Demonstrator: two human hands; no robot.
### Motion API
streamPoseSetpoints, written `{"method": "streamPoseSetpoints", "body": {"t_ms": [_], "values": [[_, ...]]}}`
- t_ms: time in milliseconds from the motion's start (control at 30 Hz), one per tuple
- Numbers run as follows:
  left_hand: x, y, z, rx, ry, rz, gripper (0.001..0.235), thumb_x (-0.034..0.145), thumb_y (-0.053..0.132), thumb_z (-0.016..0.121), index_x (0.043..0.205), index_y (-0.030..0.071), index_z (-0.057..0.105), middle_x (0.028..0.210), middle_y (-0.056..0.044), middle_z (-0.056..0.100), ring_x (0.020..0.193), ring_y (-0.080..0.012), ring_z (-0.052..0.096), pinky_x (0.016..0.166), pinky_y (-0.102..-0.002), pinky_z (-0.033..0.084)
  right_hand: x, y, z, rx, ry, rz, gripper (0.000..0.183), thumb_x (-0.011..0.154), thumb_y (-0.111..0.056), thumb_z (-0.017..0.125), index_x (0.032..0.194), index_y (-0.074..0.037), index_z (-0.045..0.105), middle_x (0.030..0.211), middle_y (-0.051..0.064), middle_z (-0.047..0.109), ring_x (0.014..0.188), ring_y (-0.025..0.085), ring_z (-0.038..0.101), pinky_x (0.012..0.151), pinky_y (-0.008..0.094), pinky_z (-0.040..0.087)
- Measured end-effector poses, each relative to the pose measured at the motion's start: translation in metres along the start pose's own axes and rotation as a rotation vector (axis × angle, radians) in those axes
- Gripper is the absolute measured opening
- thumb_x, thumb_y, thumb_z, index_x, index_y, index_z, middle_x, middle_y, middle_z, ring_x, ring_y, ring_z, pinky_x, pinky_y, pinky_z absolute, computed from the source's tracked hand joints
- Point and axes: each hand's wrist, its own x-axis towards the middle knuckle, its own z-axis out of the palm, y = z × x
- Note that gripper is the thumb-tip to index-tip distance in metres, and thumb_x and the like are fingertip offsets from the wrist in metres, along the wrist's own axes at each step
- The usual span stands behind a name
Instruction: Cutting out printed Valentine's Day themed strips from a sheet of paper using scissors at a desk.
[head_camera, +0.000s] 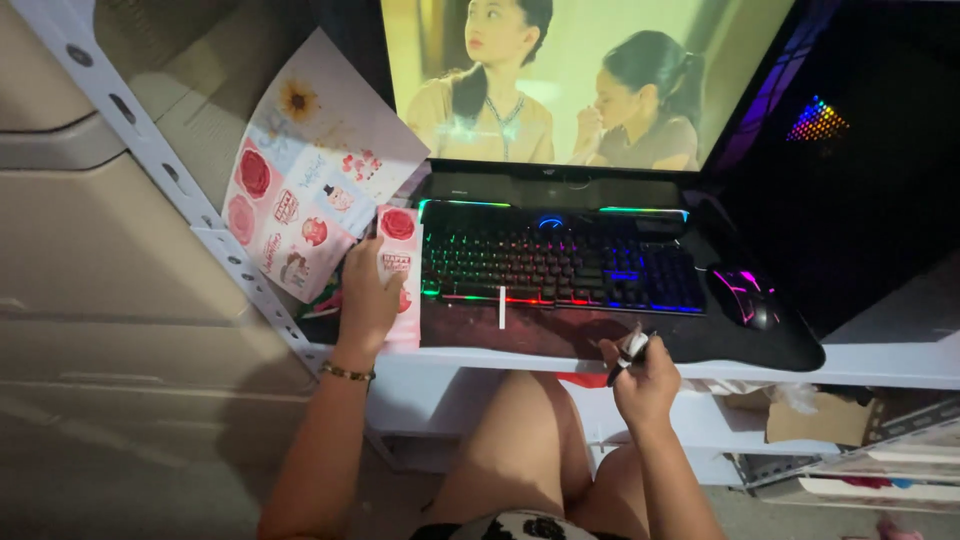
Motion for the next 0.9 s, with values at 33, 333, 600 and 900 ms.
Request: {"method": "streamPoseSetpoints", "body": {"t_ms": [33,333,600,900], "values": [[-0.003,0.002,-0.002,-0.004,-0.003,0.002,0.067,0.080,0.016,0.085,0.140,0.000,0.060,0.128,-0.022,0.059,0.121,-0.0420,0.058,0.108,-0.048,0.044,-0.001,-0.002,0.000,-0.003,0.003,0.003,0.038,0.081,-0.038,0.093,0.085,-0.013,0.065,0.071,0.011,0.064,0.076,0.040,0.068,0.073,0.045,0.052],[-0.050,0.114,-0.050,0.464,-0.135,-0.101,0.115,0.046,0.063,0.092,0.145,0.018,0.054,0.140,-0.017,0.054,0.093,-0.0389,0.070,0.068,-0.052,0.062,-0.002,-0.007,0.002,0.071,0.039,-0.071,0.027,0.078,-0.029,0.092,0.078,-0.019,0.067,0.068,0.004,0.068,0.074,0.034,0.069,0.073,0.041,0.055],[-0.058,0.108,-0.070,0.222,-0.432,-0.201,0.084,0.067,0.036,0.084,0.143,0.013,0.056,0.146,-0.011,0.054,0.129,-0.0370,0.055,0.101,-0.055,0.046,-0.003,-0.012,-0.009,0.027,-0.059,-0.137,0.021,0.086,-0.022,0.082,0.085,-0.015,0.062,0.085,-0.001,0.072,0.078,0.021,0.066,0.076,0.035,0.049],[-0.066,0.071,-0.059,0.146,-0.474,-0.143,0.057,0.074,0.009,0.071,0.130,0.012,0.064,0.137,-0.013,0.059,0.125,-0.0345,0.056,0.103,-0.050,0.044,-0.004,-0.006,-0.008,0.002,-0.052,-0.159,0.021,0.087,-0.024,0.080,0.087,-0.014,0.061,0.087,-0.001,0.073,0.083,0.024,0.068,0.076,0.037,0.050]]}}
